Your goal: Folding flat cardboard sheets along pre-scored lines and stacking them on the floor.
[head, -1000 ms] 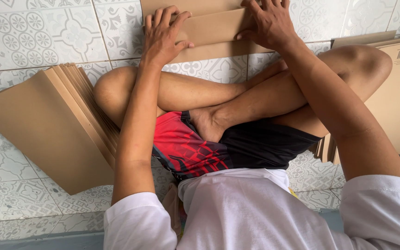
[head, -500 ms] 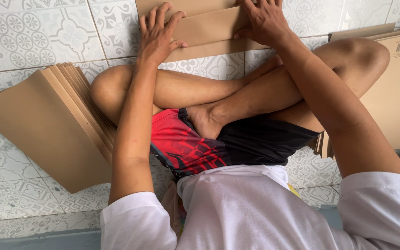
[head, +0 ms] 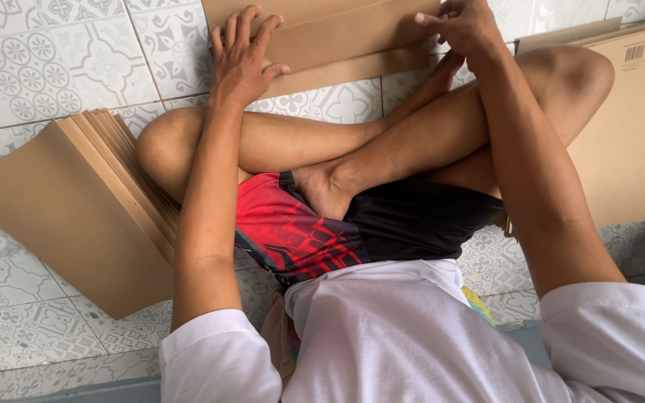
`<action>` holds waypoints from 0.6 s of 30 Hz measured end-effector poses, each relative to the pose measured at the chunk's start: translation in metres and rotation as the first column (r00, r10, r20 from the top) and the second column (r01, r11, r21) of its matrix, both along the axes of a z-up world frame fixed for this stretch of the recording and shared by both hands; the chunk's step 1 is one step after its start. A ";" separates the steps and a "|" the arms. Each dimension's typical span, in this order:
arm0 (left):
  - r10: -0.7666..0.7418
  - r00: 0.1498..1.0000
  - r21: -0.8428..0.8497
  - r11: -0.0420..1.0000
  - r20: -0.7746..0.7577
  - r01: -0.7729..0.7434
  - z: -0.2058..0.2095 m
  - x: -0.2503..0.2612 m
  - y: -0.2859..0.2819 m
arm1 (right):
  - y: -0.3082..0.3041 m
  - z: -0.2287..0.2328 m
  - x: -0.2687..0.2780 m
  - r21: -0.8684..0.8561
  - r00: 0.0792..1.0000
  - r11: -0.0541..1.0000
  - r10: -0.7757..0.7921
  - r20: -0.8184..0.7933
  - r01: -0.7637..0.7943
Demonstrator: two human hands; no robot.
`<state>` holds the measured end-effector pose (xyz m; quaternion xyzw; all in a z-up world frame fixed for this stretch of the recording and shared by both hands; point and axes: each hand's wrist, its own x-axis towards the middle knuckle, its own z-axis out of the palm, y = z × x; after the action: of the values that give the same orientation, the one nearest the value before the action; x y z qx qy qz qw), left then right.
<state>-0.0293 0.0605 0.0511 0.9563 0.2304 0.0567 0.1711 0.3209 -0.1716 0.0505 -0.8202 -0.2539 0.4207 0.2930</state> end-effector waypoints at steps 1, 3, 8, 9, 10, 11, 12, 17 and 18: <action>-0.003 1.000 0.000 1.000 0.000 0.003 0.000 0.001 0.000 | 0.001 -0.002 0.005 0.000 1.000 1.000 -0.003 0.000 0.003; 0.006 1.000 0.018 1.000 0.006 -0.006 0.001 0.000 -0.001 | 0.004 -0.007 0.015 -0.082 0.990 0.989 0.113 -0.086 -0.120; 0.012 1.000 0.053 0.999 0.015 -0.013 -0.007 -0.004 0.001 | 0.024 -0.011 0.019 -0.255 0.948 0.914 0.288 -0.136 -0.314; 0.014 1.000 0.057 0.998 0.007 -0.015 -0.010 -0.005 0.001 | 0.027 -0.011 0.019 -0.285 0.932 0.890 0.319 -0.169 -0.356; 0.016 1.000 0.057 0.998 0.007 -0.017 -0.011 -0.004 0.001 | 0.027 -0.007 0.018 -0.285 0.932 0.889 0.321 -0.170 -0.358; 0.016 1.000 0.059 0.998 0.014 -0.017 -0.012 -0.004 0.001 | 0.028 -0.003 0.016 -0.308 0.928 0.876 0.343 -0.143 -0.371; 0.016 1.000 0.061 0.998 0.022 -0.017 -0.013 -0.004 0.001 | 0.029 0.001 0.015 -0.332 0.923 0.862 0.366 -0.116 -0.383; -0.015 1.000 0.082 0.997 0.019 0.013 -0.013 -0.004 0.003 | 0.021 -0.025 0.012 -0.336 0.870 0.854 0.467 0.157 -0.397; -0.020 1.000 0.070 0.997 0.004 0.020 -0.013 -0.004 0.002 | 0.018 -0.026 0.010 -0.351 0.843 0.855 0.478 0.248 -0.381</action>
<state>-0.0334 0.0629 0.0386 0.9638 0.2183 0.0651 0.1387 0.3304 -0.1535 0.0245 -0.8331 -0.4138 0.3666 0.0213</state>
